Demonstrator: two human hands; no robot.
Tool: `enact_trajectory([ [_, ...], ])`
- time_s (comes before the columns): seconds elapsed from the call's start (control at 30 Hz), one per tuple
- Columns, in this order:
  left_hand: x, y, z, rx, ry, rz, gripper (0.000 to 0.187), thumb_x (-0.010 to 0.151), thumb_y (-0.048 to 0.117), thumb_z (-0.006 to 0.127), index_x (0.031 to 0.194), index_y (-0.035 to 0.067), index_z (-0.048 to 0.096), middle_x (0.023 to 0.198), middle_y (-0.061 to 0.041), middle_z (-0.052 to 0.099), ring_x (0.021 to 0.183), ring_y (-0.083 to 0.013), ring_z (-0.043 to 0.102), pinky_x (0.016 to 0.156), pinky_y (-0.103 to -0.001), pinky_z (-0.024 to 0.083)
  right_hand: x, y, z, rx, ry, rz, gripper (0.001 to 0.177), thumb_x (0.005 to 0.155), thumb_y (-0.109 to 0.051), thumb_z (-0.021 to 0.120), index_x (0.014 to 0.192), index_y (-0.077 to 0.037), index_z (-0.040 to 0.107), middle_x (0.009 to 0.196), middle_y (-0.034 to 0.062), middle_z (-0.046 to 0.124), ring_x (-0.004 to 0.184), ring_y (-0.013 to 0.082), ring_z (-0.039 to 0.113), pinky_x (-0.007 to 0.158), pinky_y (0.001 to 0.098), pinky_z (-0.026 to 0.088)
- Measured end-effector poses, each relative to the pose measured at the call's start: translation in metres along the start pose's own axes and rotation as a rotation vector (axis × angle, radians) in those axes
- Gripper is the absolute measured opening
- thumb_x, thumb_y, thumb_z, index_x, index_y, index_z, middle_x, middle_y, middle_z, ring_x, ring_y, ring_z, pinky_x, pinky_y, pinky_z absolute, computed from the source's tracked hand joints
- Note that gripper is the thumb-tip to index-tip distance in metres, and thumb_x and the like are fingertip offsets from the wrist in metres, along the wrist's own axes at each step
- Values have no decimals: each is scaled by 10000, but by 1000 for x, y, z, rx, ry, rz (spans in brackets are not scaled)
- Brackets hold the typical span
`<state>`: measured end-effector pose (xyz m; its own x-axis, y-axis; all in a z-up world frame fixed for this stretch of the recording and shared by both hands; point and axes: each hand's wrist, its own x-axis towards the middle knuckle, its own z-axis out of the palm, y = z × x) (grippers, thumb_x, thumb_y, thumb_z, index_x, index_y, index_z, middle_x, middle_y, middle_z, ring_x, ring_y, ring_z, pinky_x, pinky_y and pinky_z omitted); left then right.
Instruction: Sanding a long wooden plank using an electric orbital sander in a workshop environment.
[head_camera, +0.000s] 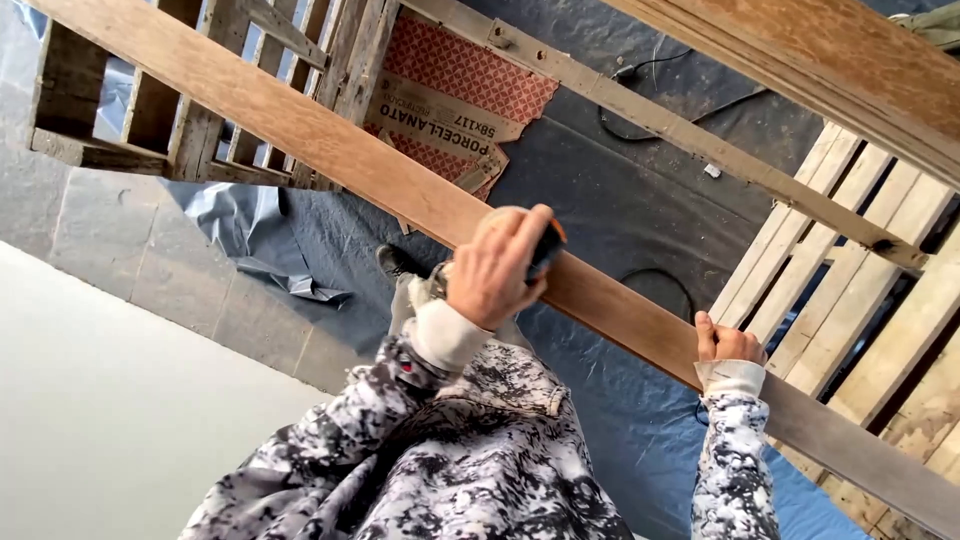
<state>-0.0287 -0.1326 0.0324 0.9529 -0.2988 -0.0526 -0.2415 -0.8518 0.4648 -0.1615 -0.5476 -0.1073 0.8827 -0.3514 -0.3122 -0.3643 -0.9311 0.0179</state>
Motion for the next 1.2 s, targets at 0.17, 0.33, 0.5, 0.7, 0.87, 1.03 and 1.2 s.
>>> enact_trajectory([
  [0.17,-11,50,17,-20,-87,81,880,678,335,819,1446,227,404,1088,-42,559,850,-333,709,675,-474,632,3,4,6,-3,14,-5,661,1083,-674,451,744,-189,746,720,130,707,852,377,726,818,450,575],
  [0.33,-17,72,4,-83,-113,179,841,688,247,860,1408,199,427,1080,-74,560,866,-337,726,688,-457,646,3,2,4,9,2,20,665,1077,-707,458,738,-216,752,704,132,703,827,382,725,827,441,572],
  [0.5,-15,17,-9,-20,-102,122,855,708,323,838,1446,213,420,1123,-45,576,920,-319,710,665,-464,641,4,4,4,3,23,-4,648,1085,-699,463,776,-221,772,723,142,707,848,391,720,837,447,567],
  [0.7,-5,-55,-64,16,-4,-35,794,700,352,828,1407,250,481,1103,-60,630,914,-364,734,722,-506,620,6,5,5,-7,35,-22,630,1108,-658,467,766,-226,771,721,122,708,824,377,726,833,424,566],
  [0.87,6,-101,-106,49,73,-155,717,749,366,788,1387,207,501,1113,-135,655,909,-462,718,777,-591,570,2,-5,-10,-4,30,-29,609,1102,-619,479,761,-211,777,734,134,721,837,384,734,835,440,573],
  [1.03,20,-125,-105,144,153,-118,628,796,325,803,1315,132,507,1081,-122,698,777,-346,711,638,-534,584,5,-14,-14,95,32,-92,714,1118,-536,492,654,-38,708,638,222,655,612,448,590,654,525,415],
  [1.2,22,-65,-65,60,76,-102,763,710,371,810,1380,253,462,1103,-76,635,875,-398,738,752,-555,597,5,2,5,-16,-34,-34,695,1108,-674,412,727,-212,764,761,142,737,881,403,738,873,445,568],
])
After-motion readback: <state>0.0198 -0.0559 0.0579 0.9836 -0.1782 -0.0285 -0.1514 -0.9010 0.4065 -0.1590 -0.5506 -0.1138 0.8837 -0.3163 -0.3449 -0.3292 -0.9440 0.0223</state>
